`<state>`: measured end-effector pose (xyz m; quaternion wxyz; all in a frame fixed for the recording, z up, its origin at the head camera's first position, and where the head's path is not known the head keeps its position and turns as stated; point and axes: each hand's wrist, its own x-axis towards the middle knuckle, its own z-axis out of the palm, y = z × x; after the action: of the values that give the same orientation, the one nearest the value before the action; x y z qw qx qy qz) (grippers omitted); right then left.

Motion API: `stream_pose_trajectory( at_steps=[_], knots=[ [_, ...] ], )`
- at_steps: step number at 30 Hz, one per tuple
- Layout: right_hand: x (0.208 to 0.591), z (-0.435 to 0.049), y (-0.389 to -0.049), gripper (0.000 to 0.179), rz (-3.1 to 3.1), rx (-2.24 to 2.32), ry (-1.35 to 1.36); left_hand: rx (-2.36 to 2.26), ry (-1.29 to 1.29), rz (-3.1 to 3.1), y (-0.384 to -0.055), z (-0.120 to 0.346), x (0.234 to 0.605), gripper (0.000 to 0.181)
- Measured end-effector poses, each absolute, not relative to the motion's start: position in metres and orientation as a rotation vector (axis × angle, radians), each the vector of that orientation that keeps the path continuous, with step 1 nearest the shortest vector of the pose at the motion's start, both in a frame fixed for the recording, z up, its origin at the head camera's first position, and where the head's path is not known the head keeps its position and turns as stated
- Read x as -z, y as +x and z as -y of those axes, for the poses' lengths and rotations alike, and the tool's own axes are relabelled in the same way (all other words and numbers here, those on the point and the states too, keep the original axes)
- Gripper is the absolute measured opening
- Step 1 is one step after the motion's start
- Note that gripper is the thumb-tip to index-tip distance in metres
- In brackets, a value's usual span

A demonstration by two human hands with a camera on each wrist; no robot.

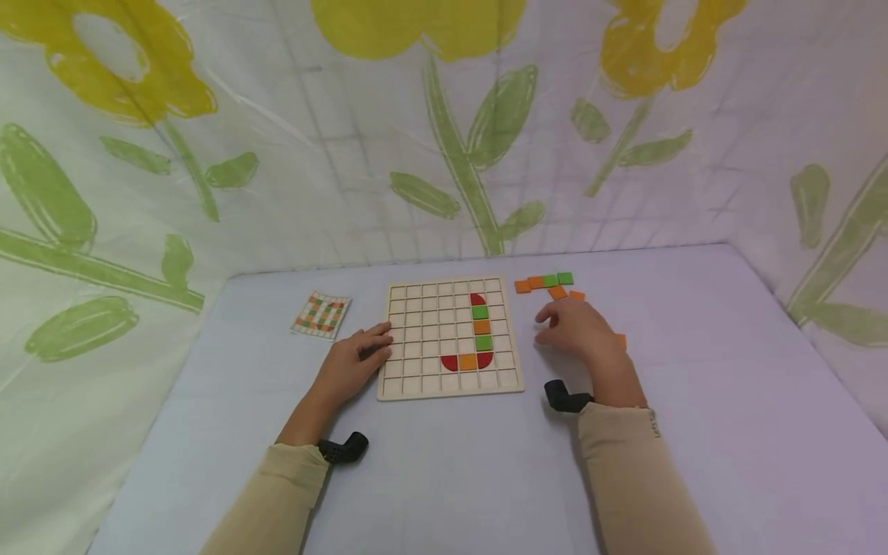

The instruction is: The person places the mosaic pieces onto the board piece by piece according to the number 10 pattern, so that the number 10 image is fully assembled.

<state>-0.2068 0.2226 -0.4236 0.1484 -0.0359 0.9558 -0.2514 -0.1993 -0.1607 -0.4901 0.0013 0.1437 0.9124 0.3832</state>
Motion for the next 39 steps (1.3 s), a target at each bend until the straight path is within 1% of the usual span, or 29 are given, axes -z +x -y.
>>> stream_pose_trajectory(
  at_steps=[3,7,12,16,21,24,26,29,33,39],
  knots=[
    [0.423,-0.243,-0.206,0.044,-2.712,0.696,-0.073,-1.208,0.447,-2.866,-0.199,0.16,0.49,0.029],
    [0.425,-0.259,-0.206,0.046,-2.647,0.715,-0.034,-1.214,0.459,-2.873,-0.199,0.16,0.49,0.028],
    [0.431,-0.26,-0.209,0.038,-2.662,0.737,-0.02,-1.225,0.477,-2.876,-0.199,0.16,0.49,0.027],
    [0.435,-0.252,-0.212,0.025,-2.736,0.745,-0.071,-1.235,0.473,-2.878,-0.199,0.16,0.491,0.027],
    [0.439,-0.231,-0.213,0.011,-2.859,0.8,-0.108,-1.229,0.463,-2.875,-0.2,0.16,0.491,0.028],
    [0.437,-0.208,-0.212,0.016,-2.87,0.89,-0.137,-1.226,0.453,-2.862,-0.2,0.16,0.491,0.028],
    [0.435,-0.186,-0.21,0.02,-2.857,0.934,-0.203,-1.229,0.447,-2.857,-0.199,0.162,0.489,0.028],
    [0.435,-0.155,-0.209,0.023,-2.816,0.98,-0.301,-1.233,0.448,-2.858,-0.199,0.164,0.488,0.029],
    [0.439,-0.125,-0.208,0.018,-2.777,1.015,-0.348,-1.237,0.451,-2.862,-0.199,0.165,0.487,0.029],
    [0.446,-0.104,-0.212,0.009,-2.762,0.992,-0.319,-1.248,0.447,-2.847,-0.2,0.163,0.492,0.028]
  ],
)
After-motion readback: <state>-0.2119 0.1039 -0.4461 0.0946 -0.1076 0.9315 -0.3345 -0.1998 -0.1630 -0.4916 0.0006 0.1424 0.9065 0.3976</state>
